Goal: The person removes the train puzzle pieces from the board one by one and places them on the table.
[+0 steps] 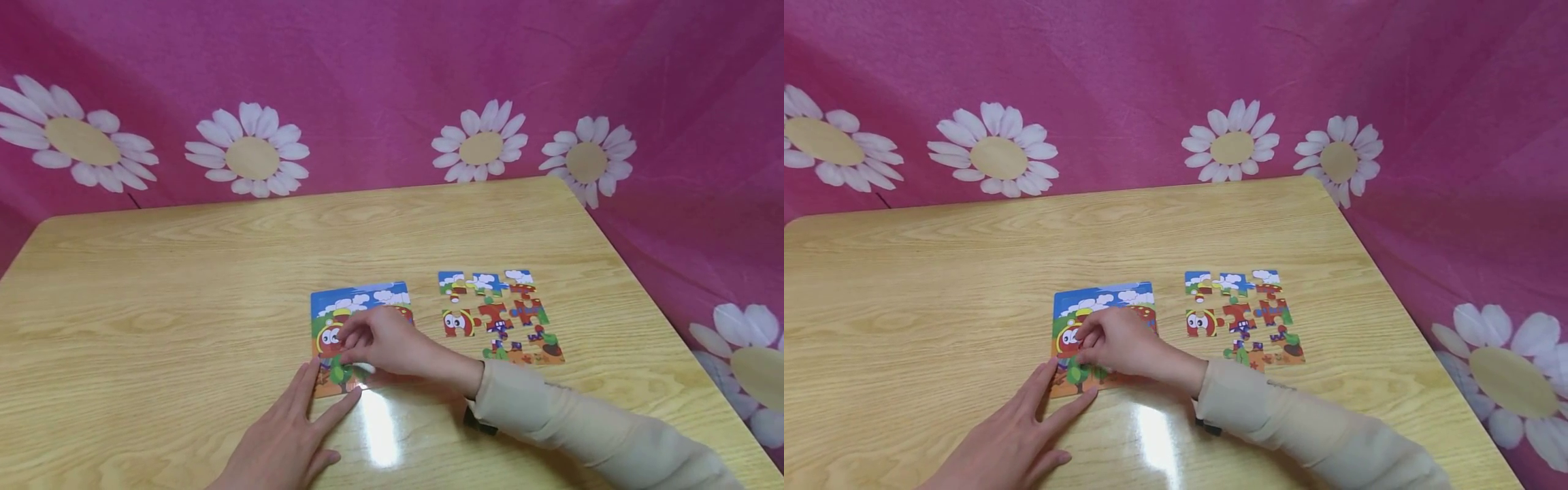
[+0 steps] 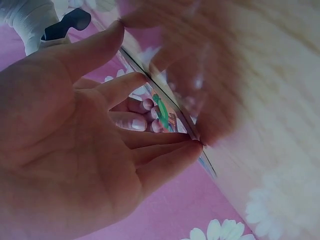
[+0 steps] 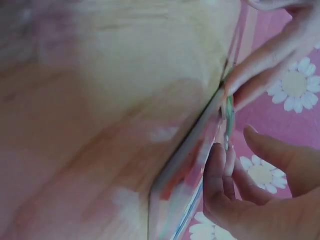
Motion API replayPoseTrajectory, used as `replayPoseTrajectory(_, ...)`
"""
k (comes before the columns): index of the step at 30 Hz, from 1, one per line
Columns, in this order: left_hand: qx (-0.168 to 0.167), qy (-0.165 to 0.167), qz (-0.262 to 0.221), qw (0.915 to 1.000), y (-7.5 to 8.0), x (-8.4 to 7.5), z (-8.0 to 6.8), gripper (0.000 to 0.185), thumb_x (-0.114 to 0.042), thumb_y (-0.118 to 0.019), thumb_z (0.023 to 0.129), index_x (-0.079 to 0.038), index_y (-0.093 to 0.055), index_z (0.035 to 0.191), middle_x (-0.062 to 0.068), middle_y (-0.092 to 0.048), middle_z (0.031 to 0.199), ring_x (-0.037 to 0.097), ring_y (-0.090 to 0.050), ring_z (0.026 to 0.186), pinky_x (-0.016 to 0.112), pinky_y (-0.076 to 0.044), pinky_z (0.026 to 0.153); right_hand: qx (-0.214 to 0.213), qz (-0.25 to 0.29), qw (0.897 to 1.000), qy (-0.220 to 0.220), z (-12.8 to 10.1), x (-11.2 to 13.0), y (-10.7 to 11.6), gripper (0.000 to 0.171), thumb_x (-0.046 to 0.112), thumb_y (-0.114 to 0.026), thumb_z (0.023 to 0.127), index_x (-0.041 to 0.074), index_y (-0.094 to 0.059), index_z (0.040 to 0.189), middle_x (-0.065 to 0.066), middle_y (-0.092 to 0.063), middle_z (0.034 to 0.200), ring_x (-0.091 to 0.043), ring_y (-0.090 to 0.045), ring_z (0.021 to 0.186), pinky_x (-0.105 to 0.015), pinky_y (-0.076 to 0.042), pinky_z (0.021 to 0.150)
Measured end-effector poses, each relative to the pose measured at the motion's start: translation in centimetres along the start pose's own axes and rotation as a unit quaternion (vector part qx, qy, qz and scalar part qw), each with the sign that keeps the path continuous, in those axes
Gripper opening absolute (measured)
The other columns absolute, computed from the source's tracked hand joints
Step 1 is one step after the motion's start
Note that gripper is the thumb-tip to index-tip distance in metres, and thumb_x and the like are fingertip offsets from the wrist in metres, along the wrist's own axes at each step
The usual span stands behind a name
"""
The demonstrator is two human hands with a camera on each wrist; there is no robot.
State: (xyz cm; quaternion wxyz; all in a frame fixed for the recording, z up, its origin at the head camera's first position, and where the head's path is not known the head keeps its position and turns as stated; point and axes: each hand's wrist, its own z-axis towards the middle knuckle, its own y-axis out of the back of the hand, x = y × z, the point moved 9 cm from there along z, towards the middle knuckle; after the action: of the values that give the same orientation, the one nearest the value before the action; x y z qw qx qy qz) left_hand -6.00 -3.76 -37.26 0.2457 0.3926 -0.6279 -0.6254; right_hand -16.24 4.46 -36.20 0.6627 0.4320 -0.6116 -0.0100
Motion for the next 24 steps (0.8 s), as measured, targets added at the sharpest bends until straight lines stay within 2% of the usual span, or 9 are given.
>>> replayPoseTrajectory(6, -0.026, -0.01, 0.01, 0.9996, 0.5, -0.1, -0.1, 0.07, -0.046, -0.067, 0.078, -0.033, -0.037, 0.14, 0.022, -0.021, 0.143, 0.031, -0.029, 0.13, 0.036, -0.048, 0.083, -0.027, -0.02, 0.999, 0.009, 0.1, 0.4, -0.4, 0.017, 0.016, -0.075, 0.077, 0.007, -0.066, 0.088, 0.007, -0.058, 0.067, -0.006, -0.051, 0.057, -0.019, -0.04, 0.052)
replayPoseTrajectory(13, -0.049, -0.019, 0.013, 0.9985, 0.8, -0.2, -0.2, 0.07, -0.046, -0.068, 0.076, -0.033, -0.039, 0.139, 0.023, -0.023, 0.141, 0.031, -0.03, 0.129, 0.035, -0.048, 0.084, -0.032, 0.009, 0.999, 0.013, 0.2, 0.7, -0.3, 0.013, 0.01, -0.074, 0.076, 0.009, -0.063, 0.082, 0.005, -0.057, 0.066, -0.006, -0.052, 0.055, -0.019, -0.041, 0.05)
replayPoseTrajectory(15, -0.037, -0.015, 0.006, 0.9992, 0.7, -0.2, -0.2, 0.069, -0.046, -0.067, 0.078, -0.033, -0.039, 0.14, 0.024, -0.023, 0.142, 0.032, -0.03, 0.129, 0.036, -0.047, 0.085, -0.026, 0.024, 0.999, 0.014, 0.0, 0.6, 0.2, 0.012, 0.009, -0.074, 0.076, 0.009, -0.063, 0.083, 0.004, -0.058, 0.068, -0.01, -0.055, 0.056, -0.022, -0.044, 0.049)
replayPoseTrajectory(19, 0.015, 0.006, -0.025, 0.9995, 0.0, 0.1, 0.0, 0.067, -0.048, -0.063, 0.081, -0.036, -0.035, 0.141, 0.023, -0.017, 0.145, 0.034, -0.028, 0.13, 0.041, -0.046, 0.087, -0.011, 0.057, 0.998, 0.001, -0.9, -0.1, 2.1, 0.01, 0.008, -0.071, 0.079, 0.01, -0.065, 0.086, -0.001, -0.059, 0.071, -0.019, -0.059, 0.058, -0.03, -0.05, 0.051)
replayPoseTrajectory(22, 0.029, 0.015, -0.036, 0.9988, -0.1, 0.2, 0.0, 0.066, -0.049, -0.061, 0.082, -0.037, -0.034, 0.141, 0.023, -0.015, 0.146, 0.034, -0.028, 0.129, 0.042, -0.045, 0.088, -0.01, 0.071, 0.997, -0.012, -1.9, -1.1, 4.0, 0.008, 0.007, -0.07, 0.08, 0.01, -0.066, 0.086, -0.004, -0.059, 0.071, -0.022, -0.06, 0.059, -0.034, -0.051, 0.053)
replayPoseTrajectory(24, 0.023, 0.014, -0.035, 0.999, 0.0, 0.2, 0.0, 0.066, -0.049, -0.062, 0.082, -0.036, -0.035, 0.141, 0.023, -0.015, 0.146, 0.034, -0.028, 0.129, 0.042, -0.045, 0.088, -0.015, 0.075, 0.997, -0.019, -2.7, -2.0, 5.3, 0.007, 0.005, -0.069, 0.08, 0.009, -0.066, 0.085, -0.005, -0.059, 0.07, -0.022, -0.061, 0.061, -0.034, -0.052, 0.056)
